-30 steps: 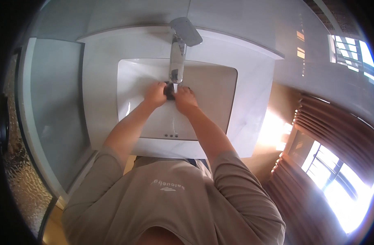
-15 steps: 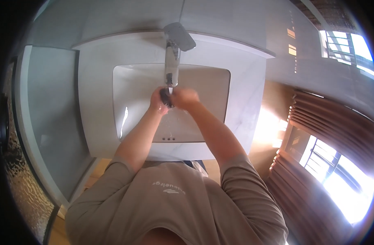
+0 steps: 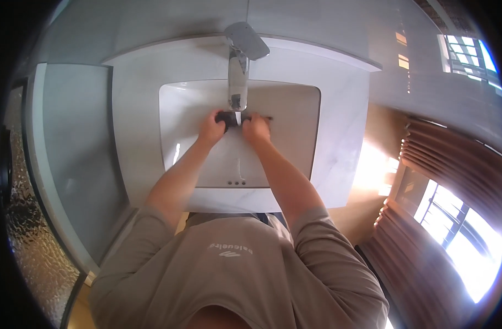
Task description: The person washes a dark cloth in the sink, then uses it to wipe the mirror, the faucet, and the vanity surface, and finally cleans the edge of a glass shower door.
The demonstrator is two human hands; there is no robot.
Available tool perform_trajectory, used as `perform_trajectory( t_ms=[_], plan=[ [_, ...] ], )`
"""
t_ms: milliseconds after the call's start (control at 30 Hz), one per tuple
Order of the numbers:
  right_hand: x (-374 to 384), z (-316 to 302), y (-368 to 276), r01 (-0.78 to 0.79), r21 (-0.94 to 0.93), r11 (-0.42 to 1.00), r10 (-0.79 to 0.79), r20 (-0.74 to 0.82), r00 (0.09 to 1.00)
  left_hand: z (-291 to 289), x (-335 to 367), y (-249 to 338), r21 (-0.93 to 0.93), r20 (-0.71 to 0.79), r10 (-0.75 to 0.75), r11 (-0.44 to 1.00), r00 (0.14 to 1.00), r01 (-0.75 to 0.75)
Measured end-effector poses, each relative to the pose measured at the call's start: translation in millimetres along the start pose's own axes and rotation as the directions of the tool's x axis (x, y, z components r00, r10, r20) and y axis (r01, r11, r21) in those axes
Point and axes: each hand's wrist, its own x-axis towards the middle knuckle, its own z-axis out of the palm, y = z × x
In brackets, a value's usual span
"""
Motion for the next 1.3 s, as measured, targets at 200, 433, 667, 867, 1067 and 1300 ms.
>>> perform_trajectory(
  t_ms=[200, 433, 667, 867, 1067, 1300],
  plan=[
    [-59, -29, -75, 0.402, 0.165, 0.901, -0.429, 0.191, 0.883, -5, 1, -21, -0.899, 0.298, -0.257, 0.248, 0.919, 0.361],
    [-22, -36, -58, 0.166, -0.360, 0.918, -0.127, 0.130, 0.983, 17, 4, -13, -0.787, 0.120, -0.328, 0.544, 0.937, 0.291],
    [-32, -5, -20, 0.442, -0.398, 0.804, -0.331, 0.319, 0.888, -23, -35, 9, 0.769, 0.295, 0.419, 0.430, 0.859, -0.473],
    [-13, 4, -37, 0.263, -0.474, 0.841, -0.290, 0.016, 0.957, -9, -39, 14, 0.848, 0.250, 0.252, 0.408, 0.935, -0.337],
    [-21, -16, -50, 0.284, -0.454, 0.844, -0.270, 0.097, 0.958, -13, -28, 9, 0.814, 0.208, 0.162, 0.519, 0.965, -0.263],
    [-15, -36, -3, 0.357, -0.547, 0.757, -0.361, 0.105, 0.926, -13, -8, 11, 0.805, 0.225, 0.414, 0.430, 0.882, -0.408]
  ],
)
